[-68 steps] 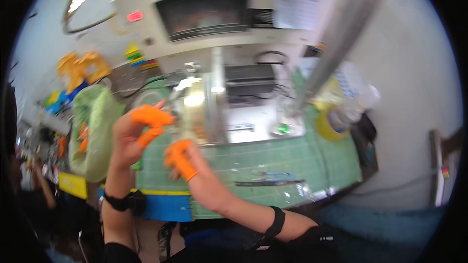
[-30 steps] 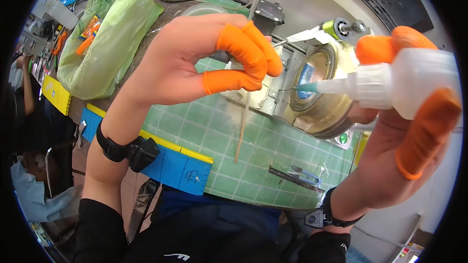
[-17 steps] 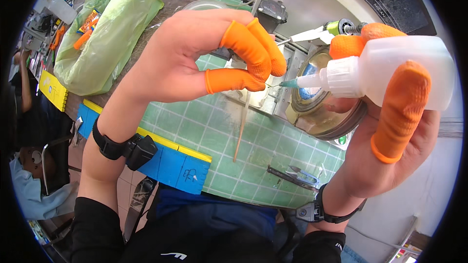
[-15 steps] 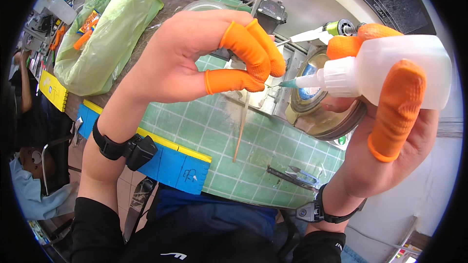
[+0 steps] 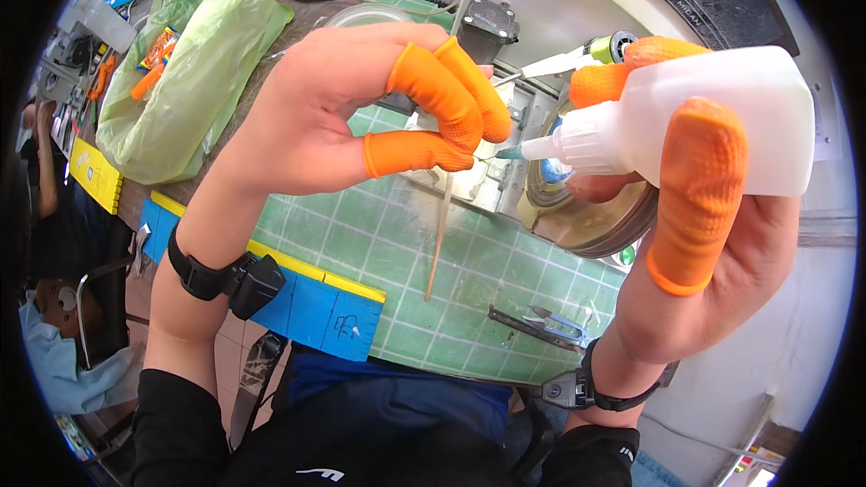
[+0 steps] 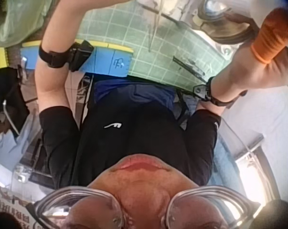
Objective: Assembling small precision components onto a rotary fixture using tweezers and adhesive.
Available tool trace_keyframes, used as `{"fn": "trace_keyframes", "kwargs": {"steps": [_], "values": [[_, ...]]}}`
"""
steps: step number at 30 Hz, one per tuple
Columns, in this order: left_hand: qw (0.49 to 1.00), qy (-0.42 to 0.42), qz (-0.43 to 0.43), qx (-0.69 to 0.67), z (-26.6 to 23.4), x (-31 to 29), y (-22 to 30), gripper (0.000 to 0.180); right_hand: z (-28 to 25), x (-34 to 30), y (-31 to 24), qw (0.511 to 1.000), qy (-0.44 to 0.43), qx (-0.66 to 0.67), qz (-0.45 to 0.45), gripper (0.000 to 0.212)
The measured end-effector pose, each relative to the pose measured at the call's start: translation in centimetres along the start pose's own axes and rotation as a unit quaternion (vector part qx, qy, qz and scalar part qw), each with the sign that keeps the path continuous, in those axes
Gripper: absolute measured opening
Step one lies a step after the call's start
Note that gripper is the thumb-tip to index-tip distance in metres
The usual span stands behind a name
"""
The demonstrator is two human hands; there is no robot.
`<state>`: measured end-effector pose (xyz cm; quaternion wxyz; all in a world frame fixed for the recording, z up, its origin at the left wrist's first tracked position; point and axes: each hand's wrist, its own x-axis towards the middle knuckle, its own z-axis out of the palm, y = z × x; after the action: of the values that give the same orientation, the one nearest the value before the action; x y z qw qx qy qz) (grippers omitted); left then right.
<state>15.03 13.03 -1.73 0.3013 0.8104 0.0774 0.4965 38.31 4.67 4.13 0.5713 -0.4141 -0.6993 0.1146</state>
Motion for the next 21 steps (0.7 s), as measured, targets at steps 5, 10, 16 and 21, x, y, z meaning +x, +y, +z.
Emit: {"fn": "trace_keyframes", "kwargs": {"steps": [5,10,16,21], "values": [[1.0,-0.005,-0.007,-0.002,0.0,0.2,0.1,0.021,0.5,0.1,-0.3,0.999,0.023,-0.004,0.022,0.047],[1.0,-0.019,-0.007,0.011,-0.4,0.5,0.2,0.021,0.3,0.3,-0.4,1.0,-0.016,0.013,0.003,0.046],[1.0,-0.019,-0.013,0.001,-0.6,0.7,0.3,0.021,0.7,0.6,-0.4,1.0,0.001,0.031,0.004,0.044],[0.999,-0.028,-0.017,-0.01,0.0,2.1,0.6,0.02,-0.7,0.8,-0.1,1.0,0.016,0.01,-0.011,0.044]]}}
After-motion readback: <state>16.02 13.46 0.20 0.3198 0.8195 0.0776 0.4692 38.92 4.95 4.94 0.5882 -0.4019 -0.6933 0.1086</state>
